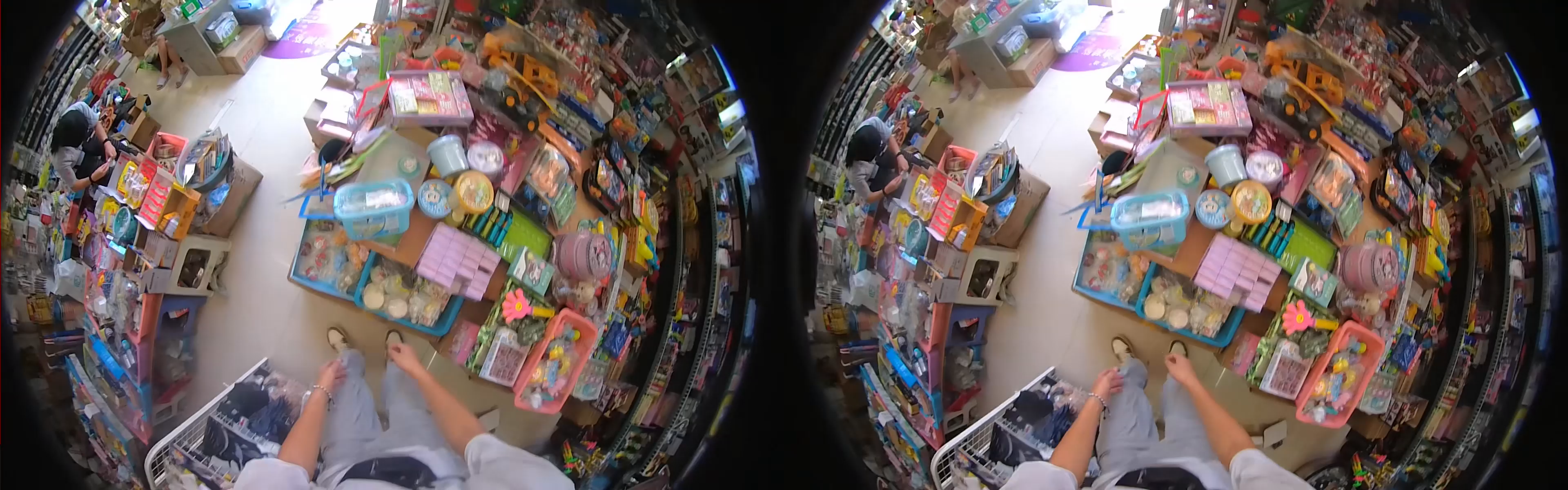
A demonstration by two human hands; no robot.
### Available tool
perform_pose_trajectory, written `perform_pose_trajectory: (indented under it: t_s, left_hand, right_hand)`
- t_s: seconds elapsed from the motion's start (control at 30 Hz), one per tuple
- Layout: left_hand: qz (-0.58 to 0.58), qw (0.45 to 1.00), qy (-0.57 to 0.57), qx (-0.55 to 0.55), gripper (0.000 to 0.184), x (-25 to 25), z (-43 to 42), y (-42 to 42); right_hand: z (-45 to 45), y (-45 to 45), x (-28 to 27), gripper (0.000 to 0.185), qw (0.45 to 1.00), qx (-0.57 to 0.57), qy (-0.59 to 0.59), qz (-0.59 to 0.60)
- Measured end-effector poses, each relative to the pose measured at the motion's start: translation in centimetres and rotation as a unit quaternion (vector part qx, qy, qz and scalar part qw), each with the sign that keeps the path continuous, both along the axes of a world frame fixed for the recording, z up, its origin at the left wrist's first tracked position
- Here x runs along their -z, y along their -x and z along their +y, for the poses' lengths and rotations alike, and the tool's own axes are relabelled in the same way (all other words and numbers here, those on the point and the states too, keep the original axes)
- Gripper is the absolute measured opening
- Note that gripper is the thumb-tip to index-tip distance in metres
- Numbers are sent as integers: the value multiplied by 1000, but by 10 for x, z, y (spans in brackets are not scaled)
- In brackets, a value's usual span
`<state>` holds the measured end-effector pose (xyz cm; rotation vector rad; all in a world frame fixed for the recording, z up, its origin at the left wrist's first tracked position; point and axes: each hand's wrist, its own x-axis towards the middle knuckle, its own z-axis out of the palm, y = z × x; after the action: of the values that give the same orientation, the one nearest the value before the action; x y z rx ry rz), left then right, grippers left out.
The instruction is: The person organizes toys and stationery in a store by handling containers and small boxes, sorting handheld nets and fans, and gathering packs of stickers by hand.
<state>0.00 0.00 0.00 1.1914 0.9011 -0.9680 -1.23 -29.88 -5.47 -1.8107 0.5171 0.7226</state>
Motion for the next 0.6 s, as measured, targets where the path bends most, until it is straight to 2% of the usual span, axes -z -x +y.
perform_pose_trajectory:
  t_s: [0.03, 0.07, 0.1, 0.17, 0.2, 0.27, 0.33, 0.4, 0.5, 0.53, 0.6]
  left_hand:
    - [-68, 997, -14, -22, 74, 10, 4, -31]
    - [-67, 995, 6, -68, 74, 8, -53, -64]
    - [-67, 991, 27, -114, 75, 16, -110, -97]
    - [-30, 979, 84, -183, 90, 7, -107, -205]
    - [0, 967, 133, -217, 98, 1, -101, -262]
    - [20, 938, 218, -269, 116, 4, -122, -345]
    - [-12, 908, 299, -294, 110, 6, -152, -396]
    - [-61, 877, 375, -294, 113, -17, -178, -422]
    - [21, 918, 203, -341, 98, -6, -190, -445]
    - [23, 904, 221, -364, 87, -2, -192, -445]
    - [-17, 894, 253, -369, 85, 20, -198, -434]
  right_hand:
    - [8, -11, -7, 33, 1000, 25, -6, -3]
    - [17, -10, -11, 32, 999, 49, -15, 5]
    - [-91, -11, -18, 31, 996, 68, 56, 34]
    - [-72, -29, -10, 30, 992, 109, 31, 53]
    - [-58, -53, -48, 30, 991, 110, 13, 74]
    - [-79, -67, -48, 30, 992, 100, 69, 44]
    - [-86, -78, -60, 27, 987, 125, 99, 25]
    - [-87, -83, -74, 25, 971, 231, 54, 21]
    - [-77, -89, -88, 24, 938, 341, 12, 56]
    - [-71, -82, -87, 23, 926, 370, 1, 77]
    - [-54, -60, -83, 25, 915, 386, -34, 114]
